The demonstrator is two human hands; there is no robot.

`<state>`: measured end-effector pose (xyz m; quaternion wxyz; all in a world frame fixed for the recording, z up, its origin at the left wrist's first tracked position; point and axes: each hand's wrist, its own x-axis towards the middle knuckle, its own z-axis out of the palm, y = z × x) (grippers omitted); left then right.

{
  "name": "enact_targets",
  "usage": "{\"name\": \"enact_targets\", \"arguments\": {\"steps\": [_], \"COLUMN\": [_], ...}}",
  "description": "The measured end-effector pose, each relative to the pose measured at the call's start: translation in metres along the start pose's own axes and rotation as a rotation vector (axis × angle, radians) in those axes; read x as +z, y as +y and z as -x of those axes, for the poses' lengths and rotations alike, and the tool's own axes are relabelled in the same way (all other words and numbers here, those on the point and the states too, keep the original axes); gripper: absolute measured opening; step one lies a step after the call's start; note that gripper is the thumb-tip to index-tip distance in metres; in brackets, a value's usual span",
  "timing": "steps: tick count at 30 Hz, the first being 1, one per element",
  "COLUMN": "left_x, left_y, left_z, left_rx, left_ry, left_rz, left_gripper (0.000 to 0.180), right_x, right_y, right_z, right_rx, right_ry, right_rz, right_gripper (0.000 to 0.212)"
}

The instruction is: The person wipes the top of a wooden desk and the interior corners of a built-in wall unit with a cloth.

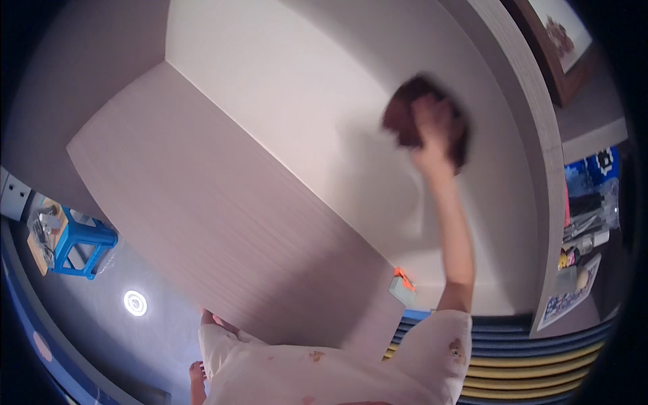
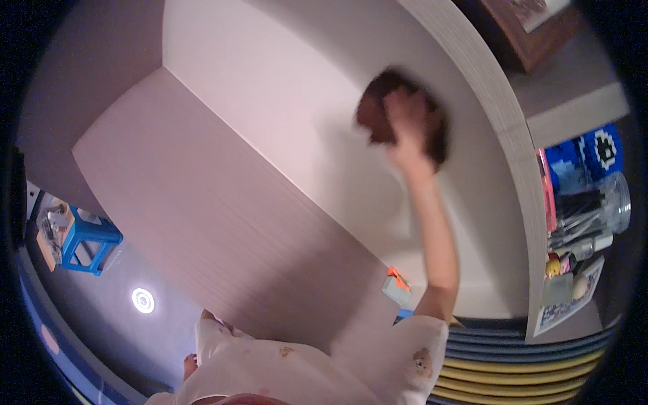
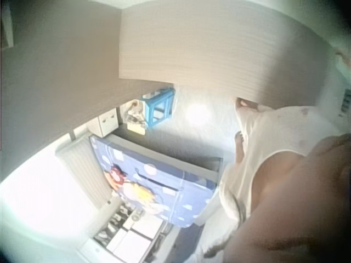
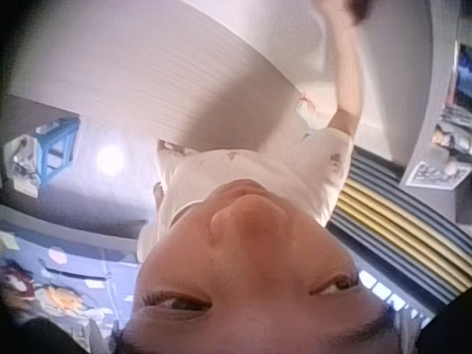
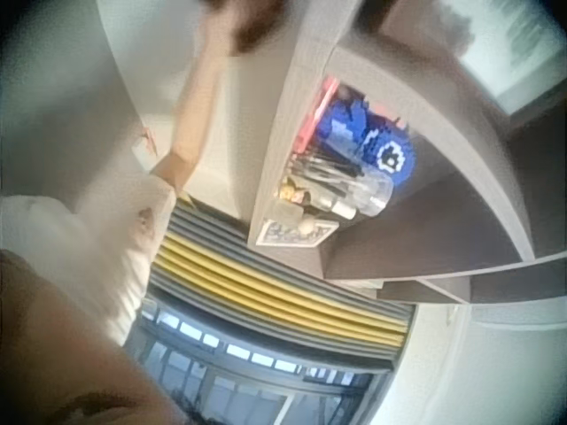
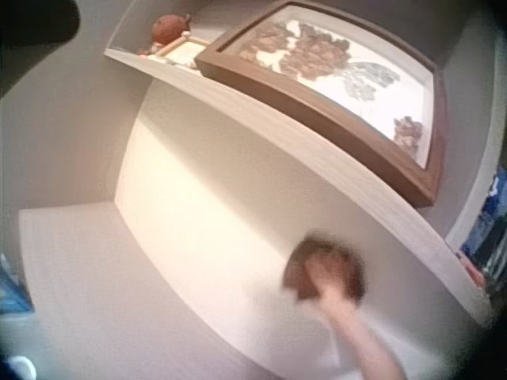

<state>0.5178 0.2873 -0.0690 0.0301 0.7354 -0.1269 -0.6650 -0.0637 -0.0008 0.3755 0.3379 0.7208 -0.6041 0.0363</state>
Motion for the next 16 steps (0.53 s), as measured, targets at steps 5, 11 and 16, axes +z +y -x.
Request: {"name": "enact_targets", "arguments": {"steps": [5,11,16], "left_x": [0.002,-0.011,-0.051], "left_y": [0.026,0.042,-0.051], "left_z": [-0.013,0.006,-0.134], "left_rx": [0.023,0.075,-0.001], "left_ry": [-0.018,-0.015,-0.070], "left_rz": [-0.101,-0.078,0.129], "left_gripper": [0.027,0.029,0.037], "right_x": [-0.068,0.067,0.123], "right_y": [0.009,-0.040,-0.117], "right_z": [-0.036,0.009,0.079], "right_rx": [0.124,-0.005,0.220], "right_ry": [-0.005,0.172,-0.516], "right_rz": [0.462,-0.229,-0.603], "right_gripper": [0.055,0.050,0.049]}}
